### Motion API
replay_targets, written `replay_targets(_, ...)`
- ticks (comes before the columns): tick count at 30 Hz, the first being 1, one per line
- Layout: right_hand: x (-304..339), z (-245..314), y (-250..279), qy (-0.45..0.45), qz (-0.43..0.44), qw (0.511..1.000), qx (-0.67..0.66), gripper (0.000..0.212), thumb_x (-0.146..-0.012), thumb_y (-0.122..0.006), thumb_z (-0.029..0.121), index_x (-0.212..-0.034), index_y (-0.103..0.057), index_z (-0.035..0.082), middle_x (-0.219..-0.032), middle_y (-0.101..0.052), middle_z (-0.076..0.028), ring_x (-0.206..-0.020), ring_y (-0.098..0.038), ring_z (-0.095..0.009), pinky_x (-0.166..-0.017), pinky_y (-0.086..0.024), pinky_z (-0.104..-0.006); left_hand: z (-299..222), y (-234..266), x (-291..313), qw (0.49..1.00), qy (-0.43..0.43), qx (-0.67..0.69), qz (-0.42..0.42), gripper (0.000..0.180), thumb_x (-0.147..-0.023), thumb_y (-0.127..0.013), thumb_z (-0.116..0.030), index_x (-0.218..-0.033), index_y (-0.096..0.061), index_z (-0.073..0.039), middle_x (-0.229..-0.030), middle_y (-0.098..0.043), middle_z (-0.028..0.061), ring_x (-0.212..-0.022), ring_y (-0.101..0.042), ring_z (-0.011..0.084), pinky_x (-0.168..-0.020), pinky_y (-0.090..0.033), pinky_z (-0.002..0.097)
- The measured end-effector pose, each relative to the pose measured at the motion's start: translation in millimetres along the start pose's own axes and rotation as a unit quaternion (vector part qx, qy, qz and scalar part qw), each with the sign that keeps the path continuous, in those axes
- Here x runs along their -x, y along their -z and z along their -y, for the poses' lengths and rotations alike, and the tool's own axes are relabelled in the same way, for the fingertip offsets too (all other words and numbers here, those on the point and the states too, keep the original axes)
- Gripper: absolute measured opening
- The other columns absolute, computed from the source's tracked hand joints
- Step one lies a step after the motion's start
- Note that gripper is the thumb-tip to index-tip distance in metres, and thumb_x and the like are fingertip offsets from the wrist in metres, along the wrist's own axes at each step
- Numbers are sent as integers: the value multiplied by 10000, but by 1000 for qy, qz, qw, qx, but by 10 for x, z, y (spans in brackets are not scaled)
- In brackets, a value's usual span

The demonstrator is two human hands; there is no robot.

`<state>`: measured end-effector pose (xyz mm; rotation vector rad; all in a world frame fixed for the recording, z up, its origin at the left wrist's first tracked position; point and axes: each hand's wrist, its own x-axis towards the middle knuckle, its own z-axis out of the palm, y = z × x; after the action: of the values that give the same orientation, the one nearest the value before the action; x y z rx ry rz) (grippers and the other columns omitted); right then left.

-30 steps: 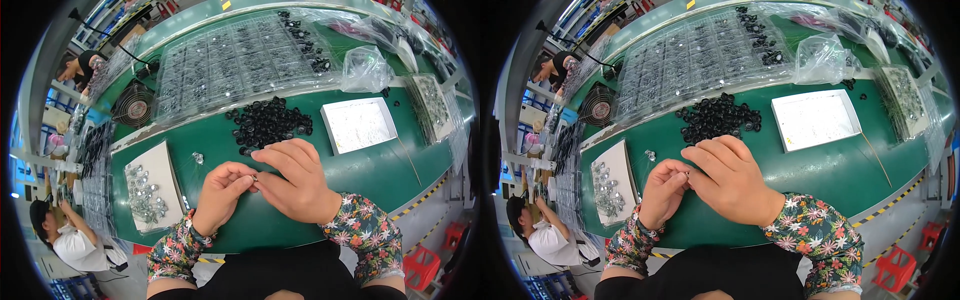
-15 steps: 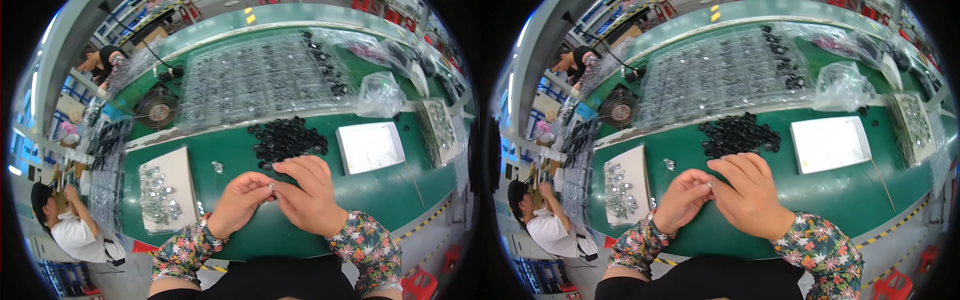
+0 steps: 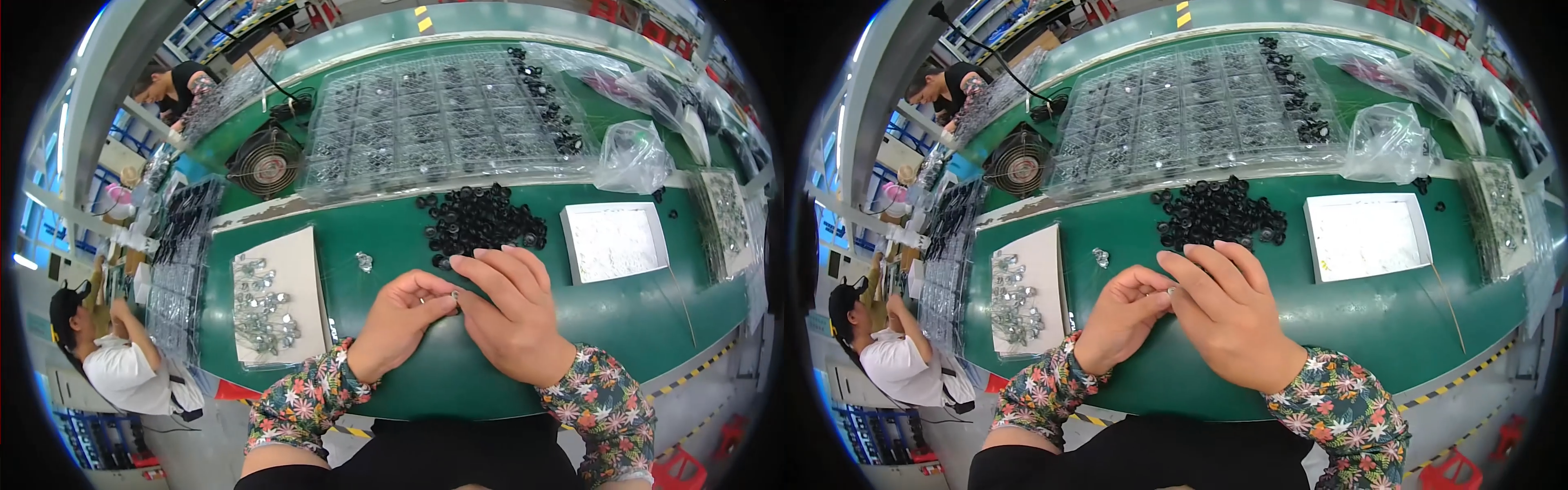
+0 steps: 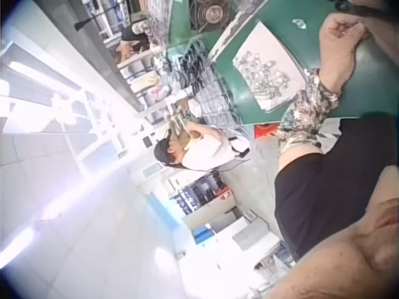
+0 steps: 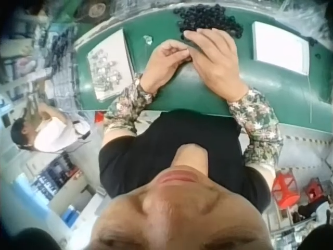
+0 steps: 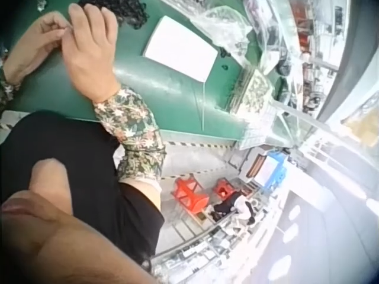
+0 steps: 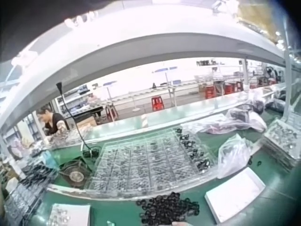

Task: The person assembles small silver components into black plastic housings by hand, taking the components from a tray and fitting them into the housings to create assembled parts.

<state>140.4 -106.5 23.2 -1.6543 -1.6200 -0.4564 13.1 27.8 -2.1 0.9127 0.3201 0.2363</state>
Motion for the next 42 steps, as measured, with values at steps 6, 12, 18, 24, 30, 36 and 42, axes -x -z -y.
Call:
replay_targets(6, 2, -18, -31, -46, -11, 996, -72, 143, -692, -606, 35, -826, -615, -13, -1198, -582, -133, -1086, -554, -300, -916, -450, -453, 29, -18, -8, 999, -28, -45, 6, 142, -870, -615, 51, -999, -606, -9, -990, -656, 80, -924, -623, 120, -849, -510, 245)
replay_targets(12, 37, 2, -20, 15, -1, 1000, -8, 144, -676, -626, 23, -811, -602, -21, -1233, -573, -143, -1122, -538, -323, -937, -458, -459, 54, -42, 17, 996, -50, -68, 2, 137, -870, -615, 51, -996, -607, -1, -995, -659, 87, -929, -626, 127, -861, -512, 253)
replay_targets(18, 20, -17, -104, 15, -22, 999, -32, 88, -683, -643, 2, -729, -569, -12, -1230, -576, -140, -1129, -541, -330, -920, -475, -443, 68, -12, 5, 1000, -26, 2, 3, 131, -872, -620, 43, -994, -608, -2, -1004, -661, 96, -919, -631, 134, -857, -515, 259)
replay_targets(24, 6, -26, -114, -139, -22, 976, -165, 148, -660, -665, -54, -705, -545, 19, -1198, -587, -111, -1117, -540, -345, -868, -488, -402, 29, -41, 0, 998, -35, -51, -12, 122, -870, -629, 34, -984, -619, -9, -973, -670, 89, -879, -635, 126, -814, -521, 252)
replay_targets(30, 73, -73, -160, -210, -15, 949, -235, 128, -684, -675, -24, -731, -574, 39, -1212, -587, -108, -1095, -553, -324, -879, -479, -382, 24, -8, -1, 999, -19, -44, -16, 122, -882, -614, 30, -997, -617, -11, -986, -667, 97, -884, -632, 131, -816, -521, 261)
replay_targets(36, 61, -220, 30, -277, -42, 904, -322, 100, -717, -667, -19, -781, -605, 25, -1193, -591, -159, -1109, -578, -279, -900, -471, -343, 10, -26, -13, 1000, 25, 5, 14, 180, -911, -575, -6, -1089, -581, -28, -1036, -636, 77, -950, -612, 155, -837, -507, 291)
replay_targets(42, 106, -770, 657, -215, -25, 975, 49, 80, -713, -655, 34, -732, -578, 20, -995, -646, -131, -918, -608, -311, -787, -495, -380, -38, 35, 36, 1000, 31, 5, 3, 124, -929, -564, -44, -1043, -607, -18, -980, -650, 81, -879, -624, 157, -802, -509, 294)
